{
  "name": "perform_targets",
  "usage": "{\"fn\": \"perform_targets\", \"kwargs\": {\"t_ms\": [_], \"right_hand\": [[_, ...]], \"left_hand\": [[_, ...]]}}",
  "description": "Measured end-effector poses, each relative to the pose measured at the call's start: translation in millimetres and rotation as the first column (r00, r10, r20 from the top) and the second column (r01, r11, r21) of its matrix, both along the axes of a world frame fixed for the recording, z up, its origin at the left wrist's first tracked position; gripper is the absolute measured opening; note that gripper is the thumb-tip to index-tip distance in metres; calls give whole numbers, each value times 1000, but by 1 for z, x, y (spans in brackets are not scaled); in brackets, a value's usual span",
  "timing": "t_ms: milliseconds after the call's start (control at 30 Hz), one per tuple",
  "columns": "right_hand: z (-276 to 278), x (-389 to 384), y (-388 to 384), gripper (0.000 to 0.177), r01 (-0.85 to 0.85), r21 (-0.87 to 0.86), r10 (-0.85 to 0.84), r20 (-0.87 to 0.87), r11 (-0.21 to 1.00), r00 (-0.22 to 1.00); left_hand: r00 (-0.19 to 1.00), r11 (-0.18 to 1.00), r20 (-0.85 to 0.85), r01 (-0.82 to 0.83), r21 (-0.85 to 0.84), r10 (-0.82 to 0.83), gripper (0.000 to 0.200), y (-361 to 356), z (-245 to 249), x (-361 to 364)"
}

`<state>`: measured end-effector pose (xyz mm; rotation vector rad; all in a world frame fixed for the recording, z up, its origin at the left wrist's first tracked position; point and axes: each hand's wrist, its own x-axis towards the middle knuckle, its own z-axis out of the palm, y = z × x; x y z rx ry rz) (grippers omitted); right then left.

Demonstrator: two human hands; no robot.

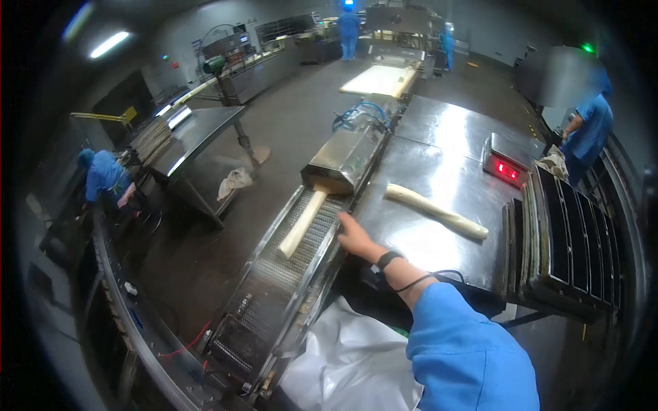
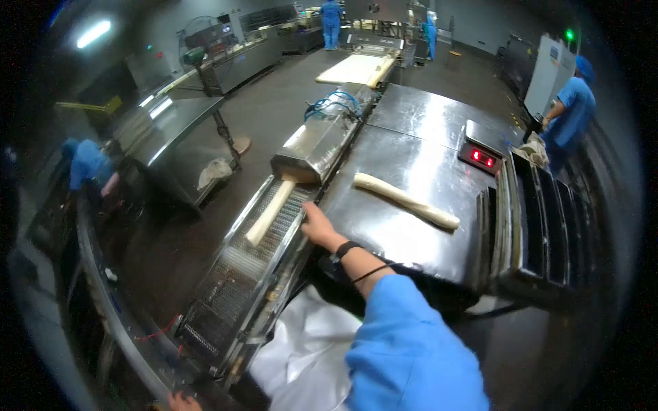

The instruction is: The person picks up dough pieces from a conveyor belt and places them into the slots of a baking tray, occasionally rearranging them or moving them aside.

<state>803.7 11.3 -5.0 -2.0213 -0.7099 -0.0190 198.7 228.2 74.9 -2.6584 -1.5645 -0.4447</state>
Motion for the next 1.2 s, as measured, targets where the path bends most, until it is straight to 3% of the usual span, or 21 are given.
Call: {"fn": "perform_targets", "kwargs": {"t_ms": [67, 200, 267, 400, 533, 633, 667, 700, 733, 767, 800, 833, 900, 933, 967, 1000, 1067, 1100, 1133, 1167, 1200], "right_hand": [[-3, -13, 47, 67, -61, -202, 118, 282, 977, 952], [35, -69, 107, 73, -228, -629, 446, 212, 743, 870], [28, -82, 127, 62, -206, -575, 451, 323, 791, 832], [23, -101, 158, 32, -266, -638, 582, 353, 723, 733], [19, -119, 163, 27, -279, -619, 621, 444, 734, 646], [35, -117, 147, 37, -449, -474, 579, 170, 757, 798], [40, -112, 132, 49, -469, -207, 498, 126, 859, 858], [16, -88, 125, 52, -455, 42, 457, -96, 889, 884], [75, -96, 92, 42, -287, 170, 334, -478, 943, 813], [71, -74, 63, 43, -188, 399, 390, -519, 897, 761], [71, -60, 36, 40, 93, 400, 176, -586, 912, 791], [60, -35, -7, 23, 118, 515, 277, -624, 849, 730], [10, 9, -95, 22, 316, 581, 70, -545, 750, 836], [-59, 72, -154, 23, 468, 505, -137, -561, 725, 817], [-36, 52, -185, 28, 626, 430, -300, -611, 651, 732], [-28, 38, -216, 33, 636, 359, -446, -485, 683, 752], [-27, 26, -278, 40, 668, -129, -680, -135, 733, 720], [-25, 15, -293, 40, 676, -132, -688, -132, 725, 713], [-18, -3, -300, 44, 776, -281, -715, 304, 564, 630], [-11, -16, -308, 49, 875, -334, -547, 685, 351, 481], [-6, -19, -317, 49, 877, -336, -551, 684, 343, 477]], "left_hand": [[1000, 999, -5, -2, 48, 3, 33, -2, 1, -1], [994, 997, -78, -83, -11, 82, 31, -14, 29, 20], [980, 990, -144, -138, -16, 134, 31, -13, 24, 13], [990, 989, -4, -143, -37, 143, 30, 14, -30, -10], [990, 993, 81, -116, 6, 116, 25, 27, -56, -25], [984, 991, 124, -130, 16, 127, 24, 33, -68, -31], [985, 996, 147, -91, 24, 87, 23, 33, -63, -28], [981, 992, 150, -123, 19, 119, 23, 31, -62, -29], [982, 994, 163, -107, 34, 100, 22, 31, -62, -28], [982, 995, 174, -82, 49, 73, 21, 31, -62, -26], [980, 994, 177, -97, 45, 87, 21, 31, -62, -25], [980, 995, 182, -90, 45, 80, 21, 31, -62, -25], [979, 995, 185, -90, 45, 80, 21, 32, -61, -28], [980, 994, 183, -91, 58, 79, 21, 33, -64, -28], [981, 994, 181, -87, 70, 73, 20, 33, -66, -28], [981, 994, 182, -84, 67, 70, 20, 34, -66, -27], [982, 994, 175, -79, 70, 66, 20, 34, -65, -27], [983, 995, 175, -68, 66, 56, 20, 34, -65, -26], [984, 996, 164, -80, 49, 71, 21, 33, -64, -27], [985, 995, 151, -92, 33, 86, 22, 33, -63, -27], [986, 996, 149, -83, 33, 77, 22, 34, -63, -26]]}}
